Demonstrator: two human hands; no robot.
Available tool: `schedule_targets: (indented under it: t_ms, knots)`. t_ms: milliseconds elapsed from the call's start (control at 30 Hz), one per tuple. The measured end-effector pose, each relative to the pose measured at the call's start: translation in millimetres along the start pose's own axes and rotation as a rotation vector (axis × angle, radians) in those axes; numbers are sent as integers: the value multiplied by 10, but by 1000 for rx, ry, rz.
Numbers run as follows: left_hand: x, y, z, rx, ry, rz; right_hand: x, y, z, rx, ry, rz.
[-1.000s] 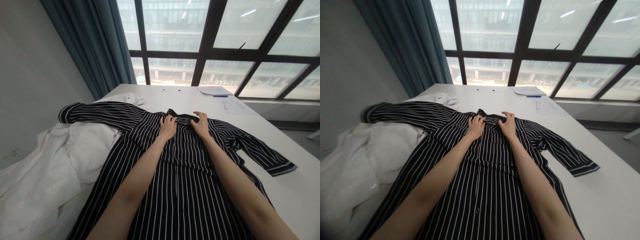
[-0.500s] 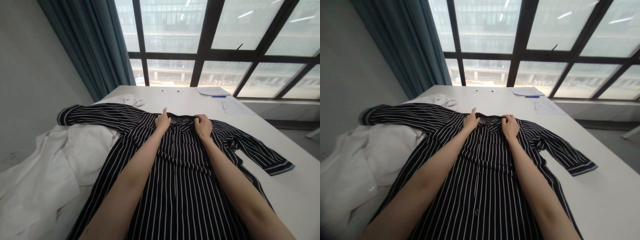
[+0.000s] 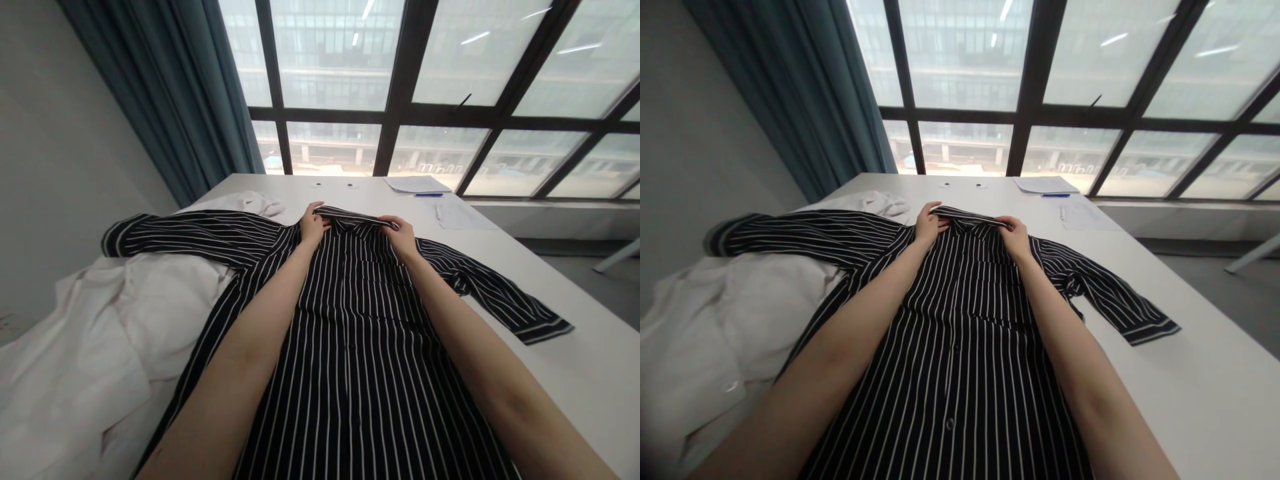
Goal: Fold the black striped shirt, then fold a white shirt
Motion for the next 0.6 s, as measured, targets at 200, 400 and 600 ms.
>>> schedule_targets:
  t_ms: [200, 400, 600]
  knots:
    - [254, 207, 288, 61, 97, 58, 266, -16, -170, 13, -39, 69]
    - [441, 220, 265, 109, 133, 89, 310, 1, -331, 26, -97, 47]
    - [485, 200, 185, -49, 92, 88, 204, -55, -361, 112, -140, 25]
Point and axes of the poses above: each hand's wrist, its own x-axis away from the middle knuckle, its own y-axis out of the back of the hand, z = x × y, the point moved 8 cm from there along -x, towards the middle knuckle, and after that the axes turned 8 degrees about x, right-handed, at the moved point
